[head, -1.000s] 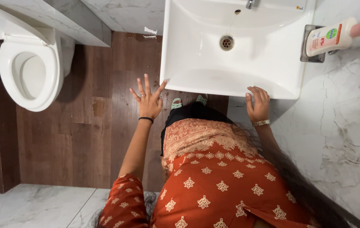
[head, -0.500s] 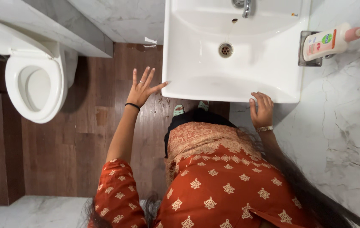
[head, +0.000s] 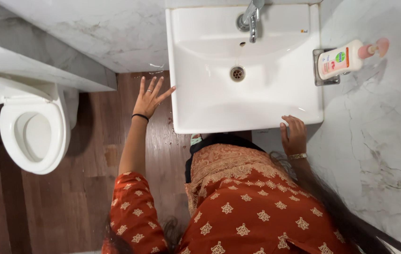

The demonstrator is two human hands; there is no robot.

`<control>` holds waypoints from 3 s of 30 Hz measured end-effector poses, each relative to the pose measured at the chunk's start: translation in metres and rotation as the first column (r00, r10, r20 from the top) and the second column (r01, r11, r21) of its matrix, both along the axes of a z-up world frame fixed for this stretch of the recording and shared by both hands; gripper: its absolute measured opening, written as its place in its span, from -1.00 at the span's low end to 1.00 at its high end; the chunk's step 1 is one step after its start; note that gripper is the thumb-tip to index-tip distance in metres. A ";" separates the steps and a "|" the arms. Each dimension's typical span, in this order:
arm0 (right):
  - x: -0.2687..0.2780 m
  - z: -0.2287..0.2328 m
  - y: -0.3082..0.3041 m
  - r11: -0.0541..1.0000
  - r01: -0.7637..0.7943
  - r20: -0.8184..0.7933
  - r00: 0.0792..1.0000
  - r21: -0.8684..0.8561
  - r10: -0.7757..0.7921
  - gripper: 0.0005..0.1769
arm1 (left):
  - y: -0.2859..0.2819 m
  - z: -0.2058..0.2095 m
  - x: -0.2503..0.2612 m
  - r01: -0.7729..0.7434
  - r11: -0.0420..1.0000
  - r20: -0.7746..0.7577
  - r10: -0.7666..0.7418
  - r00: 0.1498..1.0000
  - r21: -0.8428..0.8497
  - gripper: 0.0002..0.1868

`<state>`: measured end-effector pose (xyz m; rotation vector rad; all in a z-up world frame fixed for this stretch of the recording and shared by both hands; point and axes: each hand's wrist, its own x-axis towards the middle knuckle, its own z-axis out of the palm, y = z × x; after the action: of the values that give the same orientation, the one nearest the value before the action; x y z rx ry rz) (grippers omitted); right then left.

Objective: The person wipes the white ceramic sink basin and rim with their hands, then turns on the faucet to rinse the basin and their hands. They continue to wipe the sink surface and faucet area with their hands.

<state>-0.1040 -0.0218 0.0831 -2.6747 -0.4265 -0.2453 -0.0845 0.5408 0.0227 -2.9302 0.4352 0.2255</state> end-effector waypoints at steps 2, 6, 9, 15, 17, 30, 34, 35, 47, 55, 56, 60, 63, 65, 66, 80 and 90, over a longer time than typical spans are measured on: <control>0.003 0.002 0.001 1.000 0.009 0.002 1.000 0.014 -0.009 -0.67 | 0.004 0.001 0.020 -0.008 0.999 -0.022 0.007 1.000 -0.036 0.12; 0.008 0.002 0.003 0.999 0.042 -0.010 0.999 -0.007 -0.043 -0.66 | 0.007 -0.002 0.060 -0.013 0.981 0.040 0.006 0.999 0.194 0.14; 0.015 0.002 0.007 0.998 0.055 -0.028 0.998 -0.029 -0.056 -0.66 | 0.008 -0.007 0.091 -0.096 0.988 0.046 0.091 0.995 0.121 0.14; 0.030 0.008 0.015 0.998 0.062 -0.043 0.997 -0.031 -0.064 -0.64 | 0.012 -0.018 0.154 -0.251 0.967 0.060 0.248 0.967 0.044 0.13; 0.034 0.007 0.017 0.996 0.068 -0.046 0.996 -0.054 -0.070 -0.63 | 0.015 -0.020 0.174 -0.286 0.957 0.062 0.283 0.957 0.043 0.13; 0.033 0.004 0.020 0.993 0.092 -0.126 0.987 -0.080 -0.101 -0.58 | 0.006 -0.031 0.240 -0.396 0.912 0.020 0.396 0.918 0.109 0.25; 0.033 0.006 0.021 0.992 0.093 -0.134 0.986 -0.082 -0.104 -0.58 | 0.000 -0.043 0.238 -0.464 0.886 -0.053 0.464 0.884 0.009 0.17; 0.032 0.006 0.021 0.992 0.092 -0.136 0.985 -0.089 -0.104 -0.58 | 0.000 -0.048 0.238 -0.476 0.879 -0.082 0.475 0.876 0.004 0.14; 0.021 -0.001 0.019 0.994 0.095 -0.144 0.984 -0.062 -0.103 -0.60 | -0.018 -0.076 0.304 -0.712 0.101 -0.433 0.732 0.526 -0.695 -0.01; 0.003 0.007 0.014 0.989 0.144 -0.144 0.979 -0.022 -0.146 -0.61 | -0.048 -0.026 0.287 -0.842 -0.013 -0.612 0.693 0.381 -0.540 0.20; 0.002 0.007 0.015 0.989 0.145 -0.139 0.980 -0.009 -0.145 -0.61 | -0.049 -0.024 0.277 -0.845 -0.014 -0.625 0.680 0.383 -0.534 0.20; 0.000 0.009 0.019 0.993 0.122 -0.101 0.987 -0.005 -0.122 -0.63 | -0.058 -0.030 0.224 -0.793 -0.047 -0.613 0.663 0.430 -0.607 0.19; 0.000 0.008 0.023 0.995 0.102 -0.082 0.991 0.003 -0.101 -0.66 | -0.065 -0.041 0.174 -0.756 -0.023 -0.572 0.669 0.475 -0.655 0.15; -0.004 0.008 0.026 0.997 0.072 -0.061 0.996 0.042 -0.069 -0.67 | -0.074 -0.046 0.136 -0.751 -0.007 -0.561 0.670 0.487 -0.660 0.10; -0.005 0.008 0.027 0.998 0.054 -0.056 0.997 0.038 -0.051 -0.68 | -0.079 -0.046 0.118 -0.748 -0.013 -0.560 0.672 0.485 -0.664 0.07; -0.055 -0.028 0.031 0.999 -0.052 -0.050 0.997 0.018 0.052 -0.63 | -0.139 -0.051 -0.079 -0.602 0.183 -0.319 0.710 0.628 -0.777 -0.16; -0.106 -0.004 0.035 0.994 0.061 -0.050 0.997 0.089 -0.056 -0.66 | -0.176 -0.037 -0.128 -0.463 0.604 0.036 0.632 0.774 -0.649 -0.01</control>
<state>-0.2100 0.0128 0.0791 -2.6007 -0.3147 -0.2123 -0.2122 0.3650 -0.0144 -3.5685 -0.6049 -0.3117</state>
